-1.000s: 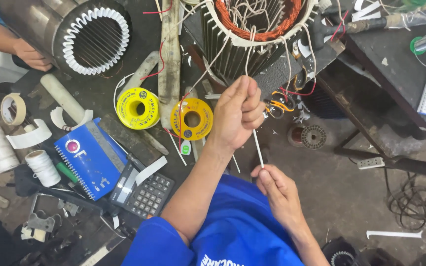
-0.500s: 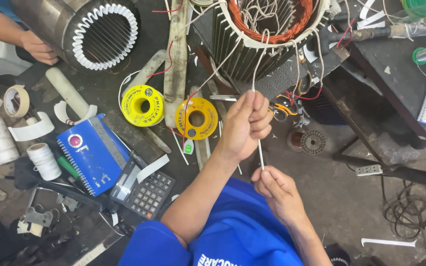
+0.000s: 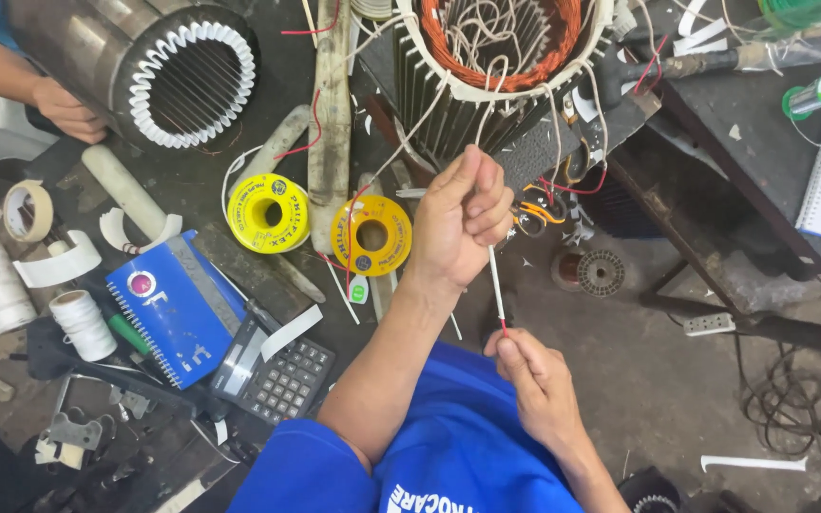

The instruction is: Preparing and insulating wires for a motor stator winding assembly by cutting sleeves and fitting them onto wires.

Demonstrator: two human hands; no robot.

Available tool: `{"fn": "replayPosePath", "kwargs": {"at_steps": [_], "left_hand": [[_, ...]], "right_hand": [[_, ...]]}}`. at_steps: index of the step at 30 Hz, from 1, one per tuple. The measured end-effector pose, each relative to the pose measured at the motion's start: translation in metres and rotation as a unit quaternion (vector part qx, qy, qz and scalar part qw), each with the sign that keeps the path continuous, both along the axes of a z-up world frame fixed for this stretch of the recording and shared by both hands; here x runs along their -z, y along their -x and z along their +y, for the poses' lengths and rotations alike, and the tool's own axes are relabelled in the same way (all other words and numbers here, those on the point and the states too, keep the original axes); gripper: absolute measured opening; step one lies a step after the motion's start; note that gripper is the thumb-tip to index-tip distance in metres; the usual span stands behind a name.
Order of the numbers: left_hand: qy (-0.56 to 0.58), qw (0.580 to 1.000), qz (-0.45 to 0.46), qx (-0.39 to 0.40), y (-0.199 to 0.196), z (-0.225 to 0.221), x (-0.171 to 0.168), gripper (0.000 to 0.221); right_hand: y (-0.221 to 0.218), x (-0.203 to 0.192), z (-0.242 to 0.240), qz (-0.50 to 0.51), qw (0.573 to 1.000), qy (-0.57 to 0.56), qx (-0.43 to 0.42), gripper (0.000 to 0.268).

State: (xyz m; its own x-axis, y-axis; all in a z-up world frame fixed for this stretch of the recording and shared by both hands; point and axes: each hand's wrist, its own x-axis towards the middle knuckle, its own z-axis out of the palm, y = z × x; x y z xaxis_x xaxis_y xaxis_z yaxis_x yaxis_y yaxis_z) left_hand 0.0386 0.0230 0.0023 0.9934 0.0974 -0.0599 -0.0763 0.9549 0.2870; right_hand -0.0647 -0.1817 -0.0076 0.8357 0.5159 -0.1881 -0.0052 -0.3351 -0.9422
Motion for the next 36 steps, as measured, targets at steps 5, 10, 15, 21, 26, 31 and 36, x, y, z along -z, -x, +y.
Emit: {"fn": "replayPosePath", "kwargs": {"at_steps": [5,10,15,21,26,31,36], "left_hand": [[-0.059,0.997,-0.018,0.037,0.006,0.008,-0.007,0.037],[-0.216,0.976,0.026,0.03,0.052,-0.024,0.0,0.043],[-0.547,0.829,0.119,-0.01,0.091,-0.055,0.014,0.032],[-0.622,0.743,0.214,-0.123,0.13,-0.088,0.019,0.025],[-0.605,0.752,0.239,-0.102,0.176,-0.104,0.044,0.026],[-0.573,0.731,0.343,-0.142,0.2,-0.12,0.026,0.034],[-0.547,0.719,0.387,-0.182,0.179,-0.126,0.021,0.03]], "right_hand": [[-0.015,0.004,0.0,0.097,0.99,-0.104,-0.015,0.039],[-0.046,-0.004,-0.011,-0.038,0.98,0.026,-0.196,0.058],[-0.107,-0.042,0.003,-0.069,0.986,-0.055,-0.142,0.052],[-0.123,-0.025,0.05,0.078,0.972,-0.148,-0.167,0.054],[-0.124,0.005,0.064,0.369,0.862,-0.334,-0.096,0.027],[-0.129,0.02,0.069,0.497,0.757,-0.417,-0.079,0.019],[-0.14,0.029,0.07,0.43,0.822,-0.37,-0.056,0.025]]}}
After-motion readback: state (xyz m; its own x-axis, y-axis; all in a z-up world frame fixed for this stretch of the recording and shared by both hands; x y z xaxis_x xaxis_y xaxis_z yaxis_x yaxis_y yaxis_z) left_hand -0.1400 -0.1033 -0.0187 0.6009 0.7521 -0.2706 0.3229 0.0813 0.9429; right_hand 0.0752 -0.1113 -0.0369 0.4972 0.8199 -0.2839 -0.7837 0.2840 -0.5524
